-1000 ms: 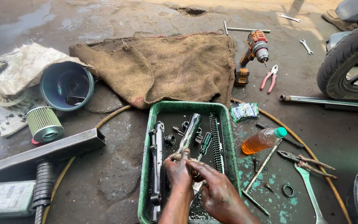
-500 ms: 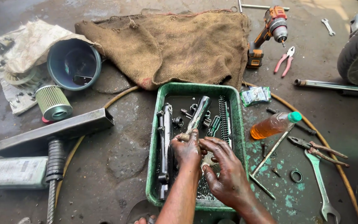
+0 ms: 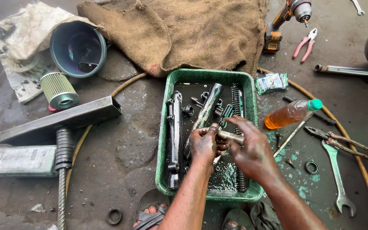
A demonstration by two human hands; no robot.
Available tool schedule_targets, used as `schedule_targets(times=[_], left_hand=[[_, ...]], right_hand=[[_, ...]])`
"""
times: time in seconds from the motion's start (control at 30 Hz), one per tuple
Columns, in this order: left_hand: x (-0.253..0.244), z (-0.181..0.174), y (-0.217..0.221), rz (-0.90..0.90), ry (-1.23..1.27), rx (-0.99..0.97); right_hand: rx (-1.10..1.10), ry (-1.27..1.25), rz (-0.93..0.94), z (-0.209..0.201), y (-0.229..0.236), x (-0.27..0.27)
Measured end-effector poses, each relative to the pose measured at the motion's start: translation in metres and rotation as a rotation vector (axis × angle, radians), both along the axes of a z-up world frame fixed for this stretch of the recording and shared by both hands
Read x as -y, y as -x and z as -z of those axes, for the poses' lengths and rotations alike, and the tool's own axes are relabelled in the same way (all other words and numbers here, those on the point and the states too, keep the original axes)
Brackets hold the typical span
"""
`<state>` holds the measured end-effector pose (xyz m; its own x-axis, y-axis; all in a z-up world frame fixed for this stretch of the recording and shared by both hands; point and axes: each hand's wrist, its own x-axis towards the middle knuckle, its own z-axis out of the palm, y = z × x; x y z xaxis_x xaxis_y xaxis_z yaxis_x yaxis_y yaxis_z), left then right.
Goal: Cleaning and repairing internal components of a motorcycle front fork assembly using brushes and tools.
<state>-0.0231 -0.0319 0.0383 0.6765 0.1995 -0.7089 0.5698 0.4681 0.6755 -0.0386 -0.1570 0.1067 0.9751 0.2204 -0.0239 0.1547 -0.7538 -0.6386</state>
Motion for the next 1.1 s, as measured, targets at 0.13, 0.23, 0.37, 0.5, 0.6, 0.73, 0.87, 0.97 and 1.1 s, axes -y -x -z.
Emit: schedule_targets(times=[0.13,0.23,0.37,0.5,0.6,0.73,0.87,0.97,1.1], left_hand=[[-0.006,-0.002,-0.005,0.209,-0.224,-0.033],[-0.010,0.012,-0.011,0.242,-0.340,0.062],[-0.011,0.023,-0.014,0.120,-0.334,0.421],[-0.020,0.028,-0.018,0.142,-0.217,0.534],[-0.024,0.019,-0.020,0.221,-0.307,0.585],[-0.032,0.020,-0.020,0.335,-0.281,0.628],[-0.035,0.006,-0.016,0.450,-0.158,0.531],[-0.036,0.003,-0.016,0.466,-0.064,0.625],[-0.036,0.001,-0.015,0.519,-0.056,0.583]], right_hand=[[-0.175,-0.183,0.334,-0.010,-0.001,0.005],[-0.205,-0.380,0.425,-0.003,0.004,0.008],[-0.152,-0.521,0.426,0.002,0.008,0.008],[-0.146,-0.573,0.403,-0.002,0.007,0.006],[-0.196,-0.590,0.413,-0.002,0.007,0.011],[-0.229,-0.601,0.408,-0.001,0.005,0.015],[-0.257,-0.669,0.334,0.011,0.003,0.028],[-0.350,-0.667,0.317,-0.004,0.004,0.025],[-0.449,-0.622,0.308,-0.011,0.004,0.028]])
